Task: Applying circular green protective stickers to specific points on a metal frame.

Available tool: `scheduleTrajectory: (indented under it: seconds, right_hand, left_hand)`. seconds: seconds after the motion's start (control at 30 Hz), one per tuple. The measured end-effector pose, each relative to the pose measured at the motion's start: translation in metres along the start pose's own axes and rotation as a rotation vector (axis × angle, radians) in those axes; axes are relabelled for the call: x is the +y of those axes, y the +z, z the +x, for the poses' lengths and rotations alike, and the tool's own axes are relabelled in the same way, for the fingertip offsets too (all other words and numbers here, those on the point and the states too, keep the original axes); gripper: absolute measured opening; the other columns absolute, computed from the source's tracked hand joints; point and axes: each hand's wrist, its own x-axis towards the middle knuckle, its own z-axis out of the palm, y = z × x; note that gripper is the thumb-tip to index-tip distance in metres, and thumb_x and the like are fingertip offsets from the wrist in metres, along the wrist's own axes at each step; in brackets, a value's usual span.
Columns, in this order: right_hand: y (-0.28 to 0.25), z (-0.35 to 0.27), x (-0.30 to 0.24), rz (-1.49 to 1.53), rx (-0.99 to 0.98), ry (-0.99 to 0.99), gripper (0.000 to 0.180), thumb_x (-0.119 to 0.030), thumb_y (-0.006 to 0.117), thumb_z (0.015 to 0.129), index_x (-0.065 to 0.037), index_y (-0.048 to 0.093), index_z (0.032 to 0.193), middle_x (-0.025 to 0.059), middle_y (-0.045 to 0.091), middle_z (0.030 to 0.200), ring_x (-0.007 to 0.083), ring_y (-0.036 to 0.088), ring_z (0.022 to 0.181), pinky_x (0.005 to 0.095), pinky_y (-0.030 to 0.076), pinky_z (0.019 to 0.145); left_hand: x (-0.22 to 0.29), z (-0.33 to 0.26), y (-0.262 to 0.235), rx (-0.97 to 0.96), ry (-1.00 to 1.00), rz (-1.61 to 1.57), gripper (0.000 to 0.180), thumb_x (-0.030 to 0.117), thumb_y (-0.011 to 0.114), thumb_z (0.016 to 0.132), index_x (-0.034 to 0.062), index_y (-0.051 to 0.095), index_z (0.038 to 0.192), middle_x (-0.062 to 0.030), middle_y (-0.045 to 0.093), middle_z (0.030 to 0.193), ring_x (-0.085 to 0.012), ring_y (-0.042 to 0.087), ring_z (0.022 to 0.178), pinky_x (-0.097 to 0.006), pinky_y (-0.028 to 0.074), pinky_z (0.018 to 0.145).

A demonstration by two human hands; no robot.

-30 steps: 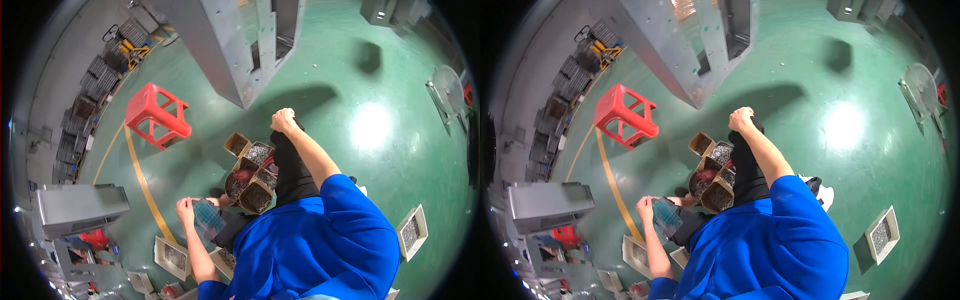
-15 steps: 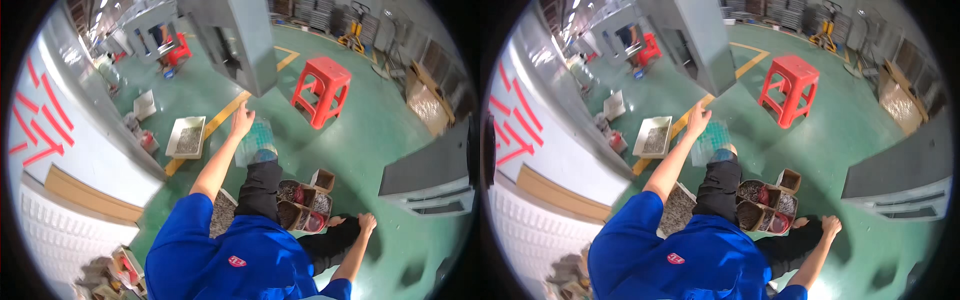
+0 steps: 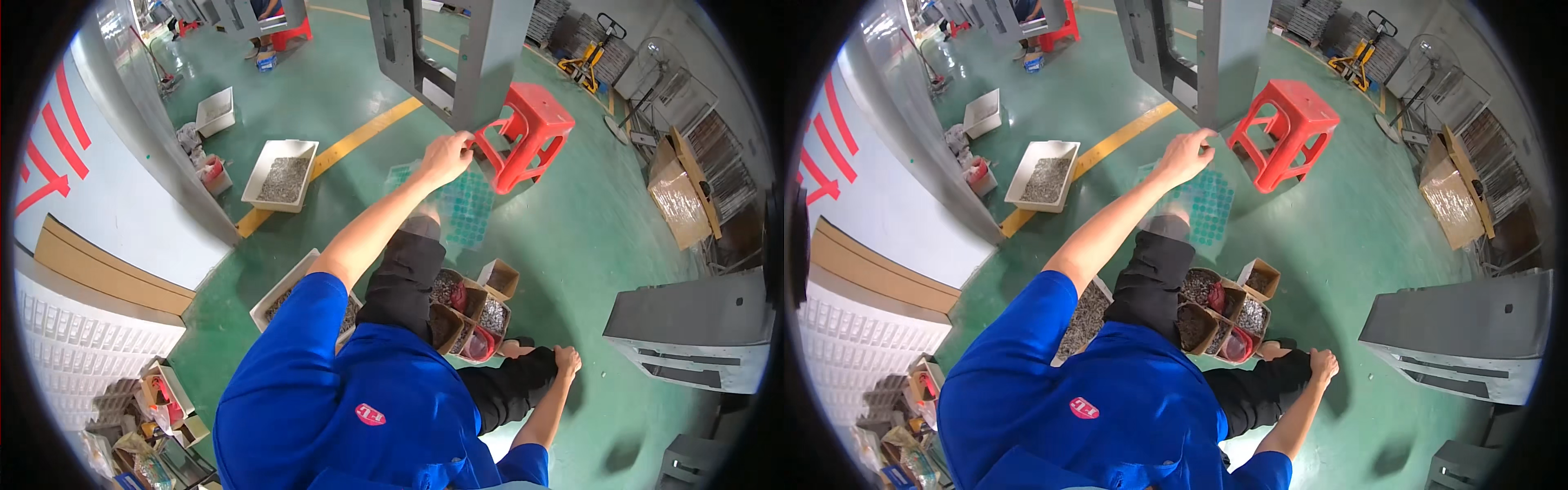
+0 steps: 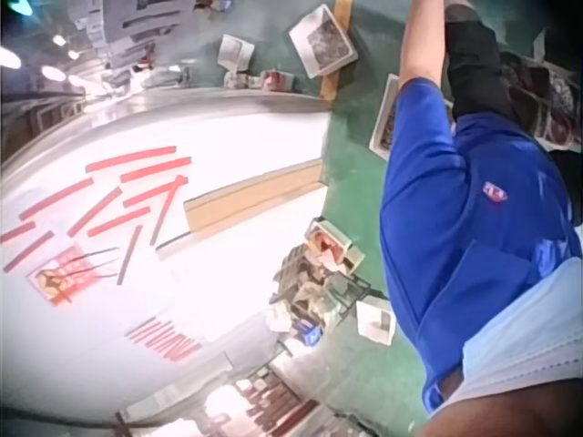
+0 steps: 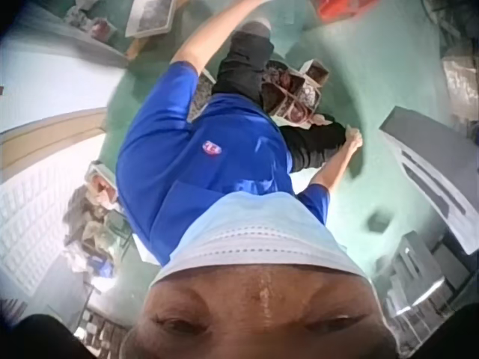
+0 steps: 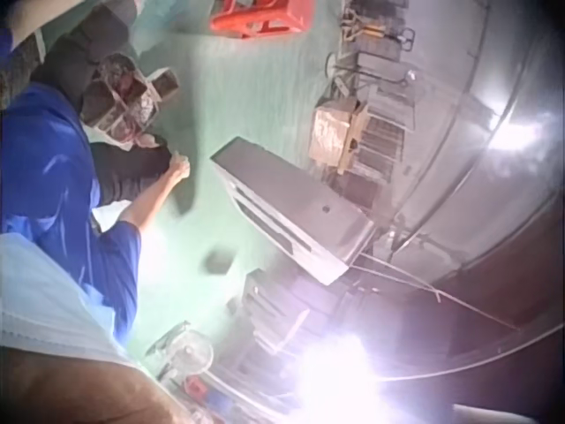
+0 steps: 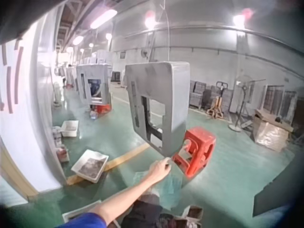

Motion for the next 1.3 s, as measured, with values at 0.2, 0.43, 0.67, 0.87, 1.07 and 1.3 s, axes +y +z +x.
scheduleTrajectory:
  seconds: [0.2,0.43,0.67,0.87,1.07,1.3]
  right_hand:
    - [0.005,0.001,0.002,-0.003,0.017,-0.008,0.049,-0.043,0.063,0.073,-0.001,0.072,0.095,0.0234,0.068,0.101,0.0393,0.065,0.098,0.0453,0.050,0.087]
    - [0.001,-0.003,0.000,-0.002,0.012,-0.003,0.048,-0.043,0.063,0.074,-0.001,0.072,0.095,0.0237,0.068,0.101,0.0390,0.065,0.098,0.0453,0.050,0.088]
    - [0.006,0.000,0.001,-0.034,0.033,-0.016,0.048,-0.044,0.062,0.074,-0.001,0.072,0.093,0.0241,0.068,0.100,0.0385,0.066,0.096,0.0448,0.051,0.086]
    - [0.011,0.006,0.000,-0.031,0.024,-0.014,0.049,-0.044,0.062,0.074,-0.002,0.072,0.096,0.0242,0.068,0.102,0.0389,0.065,0.100,0.0456,0.050,0.089]
    - [-0.018,-0.019,-0.012,-0.014,-0.039,-0.063,0.051,-0.043,0.065,0.075,0.001,0.068,0.101,0.0218,0.066,0.110,0.0364,0.061,0.108,0.0438,0.048,0.092]
    - [-0.145,-0.098,-0.167,1.122,-0.094,-0.892,0.063,-0.032,0.075,0.076,0.004,0.055,0.124,0.0200,0.060,0.120,0.0327,0.056,0.115,0.0393,0.042,0.098]
  left_hand:
    - [-0.013,-0.006,0.028,-0.054,-0.174,-0.186,0.028,0.013,0.066,0.086,0.0030,0.062,0.112,-0.0107,0.071,0.085,-0.0183,0.070,0.076,-0.030,0.053,0.069]
    - [-0.009,-0.025,0.038,-0.142,-0.249,-0.327,0.031,0.014,0.068,0.086,0.0009,0.061,0.114,-0.0115,0.070,0.080,-0.0158,0.069,0.073,-0.029,0.051,0.068]
    - [-0.009,-0.020,0.035,0.029,-0.163,-0.241,0.046,0.026,0.073,0.083,0.0030,0.056,0.120,-0.0112,0.068,0.087,-0.0208,0.067,0.077,-0.032,0.050,0.070]
    - [0.002,-0.014,0.024,0.363,0.019,-0.095,0.047,0.025,0.074,0.080,0.0054,0.051,0.117,-0.0139,0.066,0.097,-0.0314,0.064,0.085,-0.040,0.049,0.075]
    - [0.041,-0.019,-0.003,-0.029,-0.290,-0.258,0.037,0.040,0.067,0.087,0.0040,0.067,0.091,-0.0082,0.062,0.063,-0.0188,0.058,0.054,-0.033,0.043,0.054]
    - [0.090,-0.035,0.002,0.111,0.015,0.155,0.040,0.046,0.058,0.092,0.0123,0.072,0.077,-0.0117,0.056,0.053,-0.0285,0.054,0.046,-0.037,0.038,0.047]
